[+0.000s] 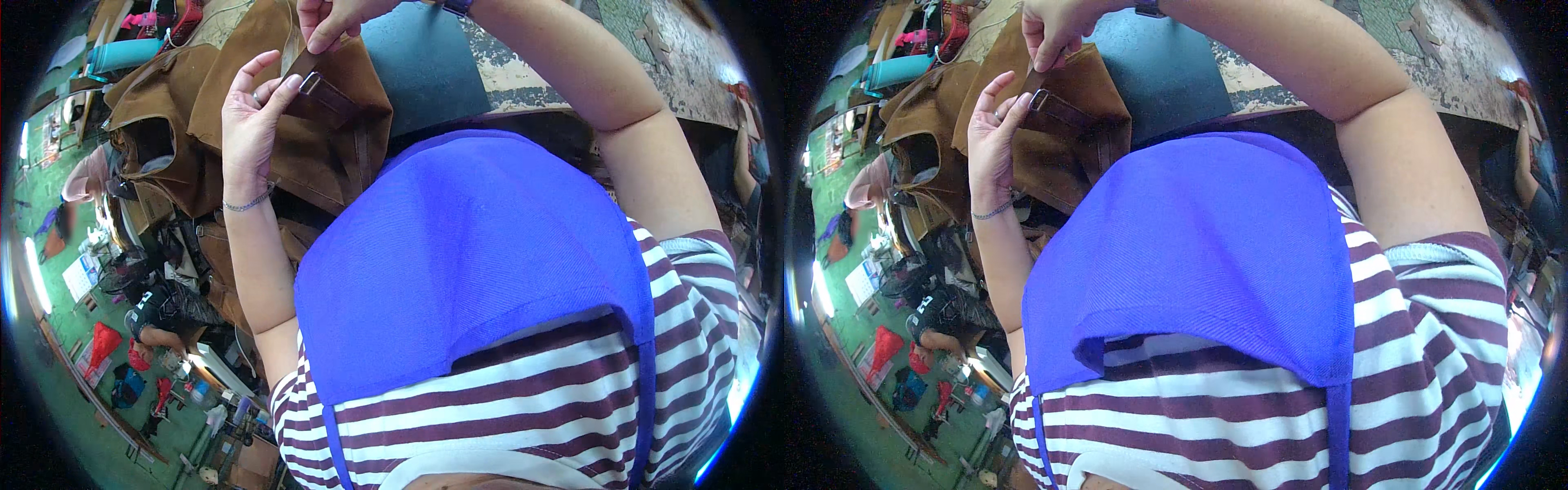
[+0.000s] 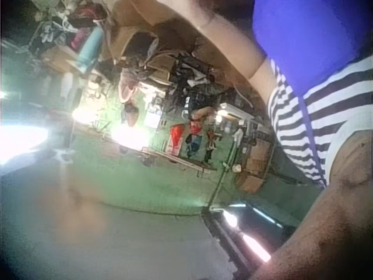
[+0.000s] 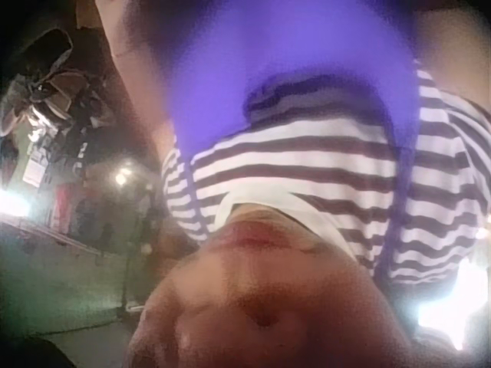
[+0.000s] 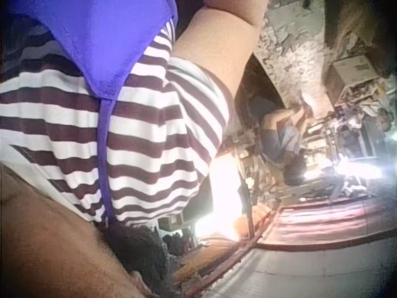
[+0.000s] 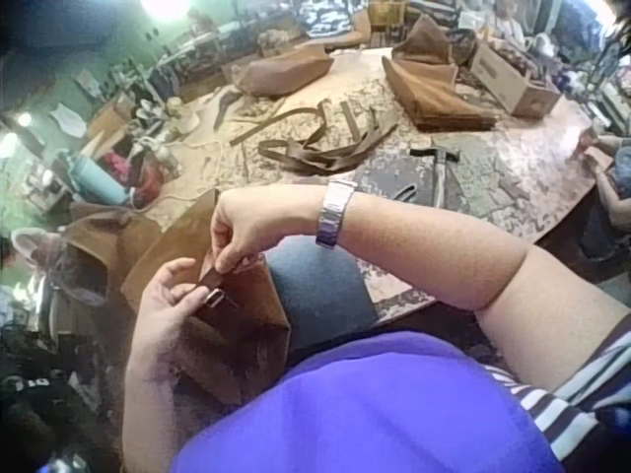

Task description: Hammering and aligning leather components for bag assembly.

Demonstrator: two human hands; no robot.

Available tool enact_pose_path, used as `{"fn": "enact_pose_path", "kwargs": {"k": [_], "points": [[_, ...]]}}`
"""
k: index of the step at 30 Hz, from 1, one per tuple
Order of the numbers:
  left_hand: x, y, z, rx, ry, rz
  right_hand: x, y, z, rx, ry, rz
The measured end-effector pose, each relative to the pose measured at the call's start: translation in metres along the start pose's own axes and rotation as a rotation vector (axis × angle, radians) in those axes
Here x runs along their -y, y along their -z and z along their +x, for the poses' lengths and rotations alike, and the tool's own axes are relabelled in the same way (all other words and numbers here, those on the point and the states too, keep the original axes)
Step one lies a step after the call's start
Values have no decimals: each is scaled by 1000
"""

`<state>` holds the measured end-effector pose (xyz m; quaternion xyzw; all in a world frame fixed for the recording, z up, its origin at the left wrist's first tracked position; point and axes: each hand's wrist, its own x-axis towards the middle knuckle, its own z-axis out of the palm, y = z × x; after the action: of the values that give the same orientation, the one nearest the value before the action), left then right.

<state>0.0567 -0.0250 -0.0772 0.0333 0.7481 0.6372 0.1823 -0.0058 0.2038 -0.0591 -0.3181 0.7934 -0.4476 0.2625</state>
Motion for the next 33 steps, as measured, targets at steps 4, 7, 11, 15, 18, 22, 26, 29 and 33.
{"fn": "enact_pose_path", "kwargs": {"k": [4, 7, 11, 15, 18, 22, 26, 29, 33], "points": [[3, 2, -2, 1, -3, -22, -12, -10, 0, -72, 75, 14], [3, 1, 0, 7, -6, -48, -23, -17, -1, -154, 133, 52], [6, 2, -2, -7, -7, -130, -29, -28, -1, -185, 129, 188], [2, -8, -2, -38, -14, -118, -40, -38, 4, -183, 143, 240], [9, -8, 0, -73, -43, -109, -45, -41, 9, -160, 157, 261], [4, -9, 0, -102, -50, -105, -44, -36, 6, -149, 180, 295], [1, -11, 0, -95, -99, -82, -41, -39, 4, -204, 160, 216], [1, -13, 0, -99, -157, -21, -36, -41, 3, -234, 133, 182], [3, -13, 1, -103, -180, 31, -42, -44, 10, -256, 159, 201]]}}
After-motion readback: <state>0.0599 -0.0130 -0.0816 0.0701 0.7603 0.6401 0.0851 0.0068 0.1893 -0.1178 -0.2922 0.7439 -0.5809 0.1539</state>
